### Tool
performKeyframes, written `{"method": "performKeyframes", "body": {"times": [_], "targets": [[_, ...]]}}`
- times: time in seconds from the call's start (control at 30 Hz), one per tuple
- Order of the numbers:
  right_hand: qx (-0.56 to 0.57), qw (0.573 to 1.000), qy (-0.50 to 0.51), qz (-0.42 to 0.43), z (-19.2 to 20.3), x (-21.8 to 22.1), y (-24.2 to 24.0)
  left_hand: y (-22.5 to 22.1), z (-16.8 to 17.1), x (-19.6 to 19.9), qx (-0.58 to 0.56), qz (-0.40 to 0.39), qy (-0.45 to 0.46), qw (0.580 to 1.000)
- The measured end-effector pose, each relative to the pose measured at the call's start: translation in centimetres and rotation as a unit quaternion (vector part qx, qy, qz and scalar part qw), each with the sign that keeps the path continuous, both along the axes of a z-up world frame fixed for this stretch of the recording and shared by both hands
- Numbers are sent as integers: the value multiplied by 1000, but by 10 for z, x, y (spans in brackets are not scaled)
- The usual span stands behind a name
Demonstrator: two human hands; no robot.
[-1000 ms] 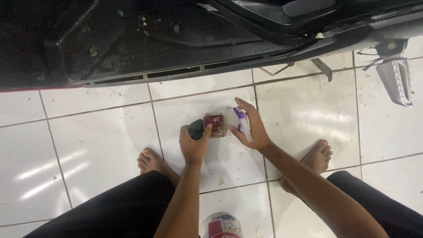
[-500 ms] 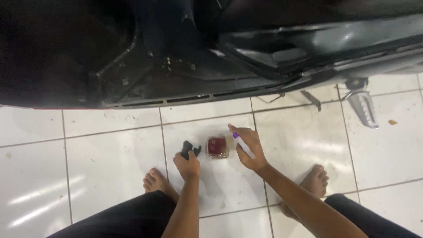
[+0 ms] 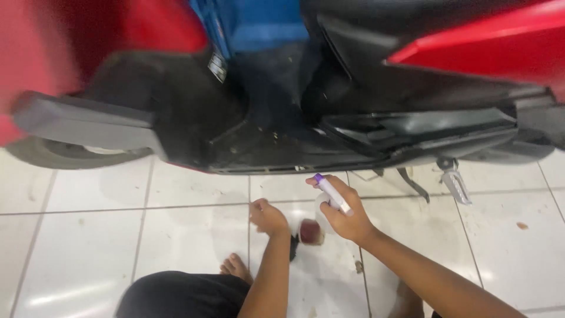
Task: The person sprays a cleaning solution onto the lower body panels of a red scooter and wipes the surfaces with a black cloth. The person cleans the footrest area, the side panels, and the area beneath the seat.
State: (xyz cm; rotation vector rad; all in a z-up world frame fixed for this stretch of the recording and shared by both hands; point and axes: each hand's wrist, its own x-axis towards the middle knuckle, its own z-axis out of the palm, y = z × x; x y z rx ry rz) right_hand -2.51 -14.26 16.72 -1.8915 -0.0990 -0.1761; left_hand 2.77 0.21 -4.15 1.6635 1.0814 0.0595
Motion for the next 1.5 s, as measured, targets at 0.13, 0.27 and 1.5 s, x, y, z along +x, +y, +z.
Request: {"method": "performKeyframes", "body": {"times": [0.13, 0.27, 1.5], "targets": [[12, 1000, 14, 5, 75, 8, 27, -2, 154, -12, -238, -1, -201, 950], [21, 995, 81, -62, 127, 5, 42, -3, 251, -67, -378, -185, -220, 880], [46, 975, -71, -204, 100, -26, 18, -26, 243, -91, -173, -496, -177, 833]]}}
